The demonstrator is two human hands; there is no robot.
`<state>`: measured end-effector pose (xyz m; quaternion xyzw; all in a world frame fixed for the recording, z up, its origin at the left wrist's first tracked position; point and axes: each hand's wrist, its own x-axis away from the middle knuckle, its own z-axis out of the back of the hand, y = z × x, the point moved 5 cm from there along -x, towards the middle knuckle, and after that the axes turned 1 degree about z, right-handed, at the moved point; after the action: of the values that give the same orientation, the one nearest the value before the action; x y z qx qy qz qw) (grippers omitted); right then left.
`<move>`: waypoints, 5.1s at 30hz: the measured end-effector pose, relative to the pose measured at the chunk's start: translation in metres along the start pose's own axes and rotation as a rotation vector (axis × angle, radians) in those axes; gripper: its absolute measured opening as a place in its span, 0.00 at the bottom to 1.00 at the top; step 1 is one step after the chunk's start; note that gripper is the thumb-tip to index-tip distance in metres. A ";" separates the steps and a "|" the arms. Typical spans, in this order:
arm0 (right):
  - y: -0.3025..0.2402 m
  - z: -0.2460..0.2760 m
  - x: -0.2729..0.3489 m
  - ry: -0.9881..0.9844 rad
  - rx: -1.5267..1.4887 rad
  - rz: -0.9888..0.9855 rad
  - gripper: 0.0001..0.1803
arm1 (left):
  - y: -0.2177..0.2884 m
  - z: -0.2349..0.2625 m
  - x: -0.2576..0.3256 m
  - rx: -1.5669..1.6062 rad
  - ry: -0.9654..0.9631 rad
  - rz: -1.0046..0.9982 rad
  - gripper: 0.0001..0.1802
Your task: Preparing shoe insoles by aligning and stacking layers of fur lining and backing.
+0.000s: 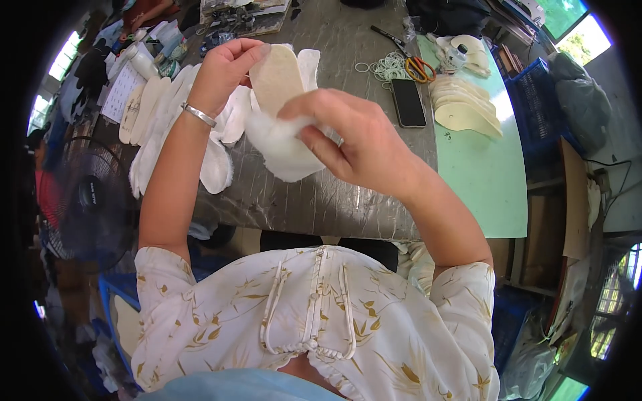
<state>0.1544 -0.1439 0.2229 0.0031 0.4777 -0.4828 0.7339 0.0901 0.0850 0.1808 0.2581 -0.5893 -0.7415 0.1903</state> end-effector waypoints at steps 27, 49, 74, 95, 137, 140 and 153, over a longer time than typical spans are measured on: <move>0.005 0.004 0.012 0.246 0.217 -0.089 0.14 | 0.024 -0.047 0.076 0.169 -0.204 -0.140 0.14; -0.001 0.002 0.021 0.361 0.168 -0.223 0.13 | 0.022 -0.055 0.091 0.286 -0.227 -0.161 0.15; 0.027 -0.009 0.036 0.363 -0.591 -0.420 0.13 | -0.023 -0.079 0.090 0.633 -0.658 -0.126 0.49; 0.014 -0.006 0.024 0.010 -0.223 -0.156 0.11 | -0.027 -0.085 0.090 0.708 -0.548 0.066 0.43; 0.028 0.007 0.037 0.188 -0.379 -0.362 0.09 | 0.001 -0.102 0.087 0.587 -0.509 -0.172 0.35; 0.020 0.002 0.036 0.195 -0.312 -0.358 0.10 | 0.005 -0.101 0.091 0.527 -0.534 -0.304 0.42; -0.009 -0.001 0.019 0.212 -0.005 -0.274 0.20 | -0.016 -0.095 0.096 0.250 -0.432 -0.418 0.33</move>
<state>0.1483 -0.1617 0.2129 -0.0127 0.5496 -0.5742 0.6067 0.0715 -0.0410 0.1339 0.2316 -0.6368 -0.7242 -0.1283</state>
